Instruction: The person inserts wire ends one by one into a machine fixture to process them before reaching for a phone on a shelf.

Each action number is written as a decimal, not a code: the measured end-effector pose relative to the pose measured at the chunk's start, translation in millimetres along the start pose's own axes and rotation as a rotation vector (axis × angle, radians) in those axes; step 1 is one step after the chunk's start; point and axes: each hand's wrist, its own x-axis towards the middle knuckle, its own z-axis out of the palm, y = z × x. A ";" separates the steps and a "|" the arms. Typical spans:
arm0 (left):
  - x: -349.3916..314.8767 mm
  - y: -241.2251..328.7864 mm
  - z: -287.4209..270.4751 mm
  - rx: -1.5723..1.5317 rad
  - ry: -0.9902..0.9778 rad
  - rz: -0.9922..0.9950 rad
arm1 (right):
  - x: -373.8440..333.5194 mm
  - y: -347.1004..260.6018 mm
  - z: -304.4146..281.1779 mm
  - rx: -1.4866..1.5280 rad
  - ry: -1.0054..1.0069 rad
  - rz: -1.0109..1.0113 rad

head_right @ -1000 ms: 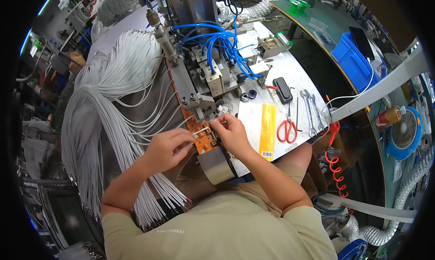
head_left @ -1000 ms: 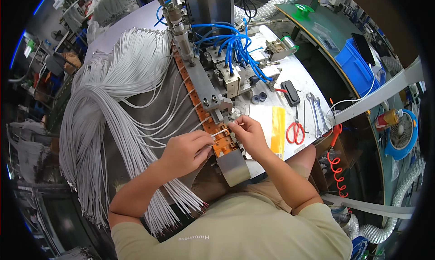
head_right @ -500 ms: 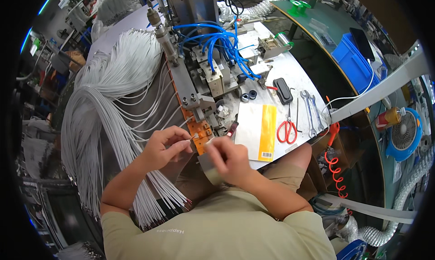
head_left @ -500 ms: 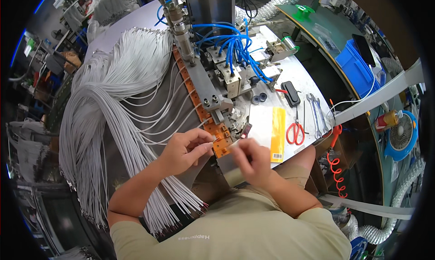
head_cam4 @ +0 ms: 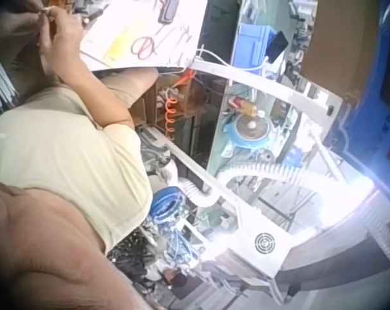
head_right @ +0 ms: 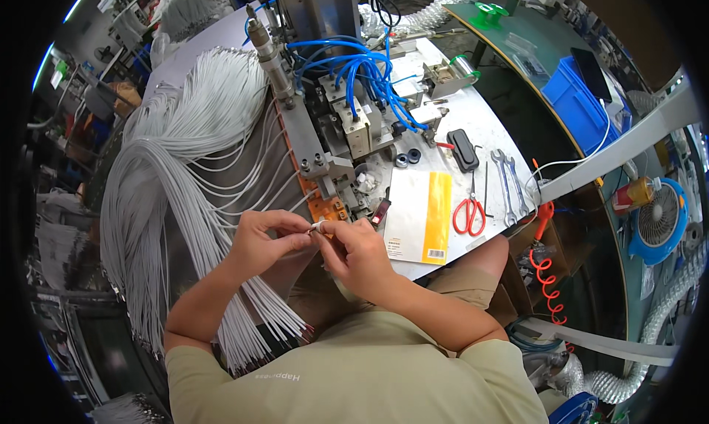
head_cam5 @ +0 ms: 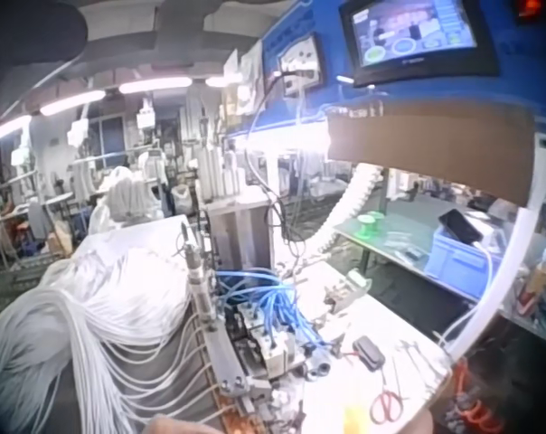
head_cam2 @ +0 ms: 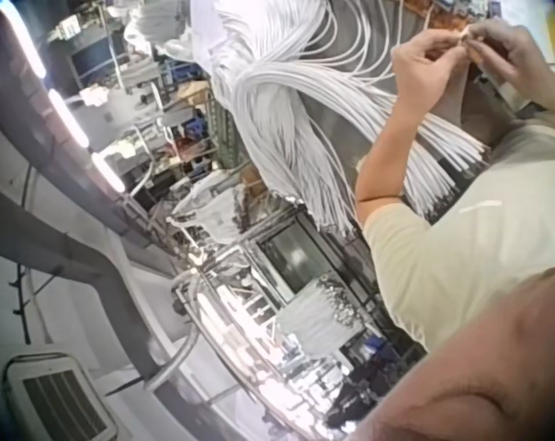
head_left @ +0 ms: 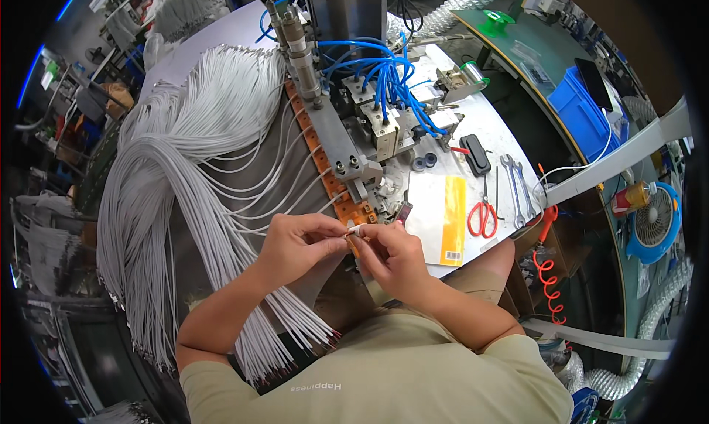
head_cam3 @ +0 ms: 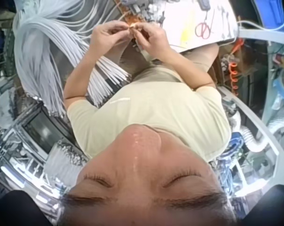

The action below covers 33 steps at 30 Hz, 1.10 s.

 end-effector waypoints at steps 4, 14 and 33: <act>-0.4 1.1 -0.3 -0.008 0.017 -0.022 | 2.0 1.0 3.8 -0.023 0.018 -0.048; -2.3 3.4 3.6 0.182 0.013 0.118 | 6.0 0.4 -0.7 -0.003 -0.088 0.070; 7.0 -8.1 -2.4 0.442 -0.040 0.204 | 24.0 41.4 -18.2 -0.226 0.028 -0.093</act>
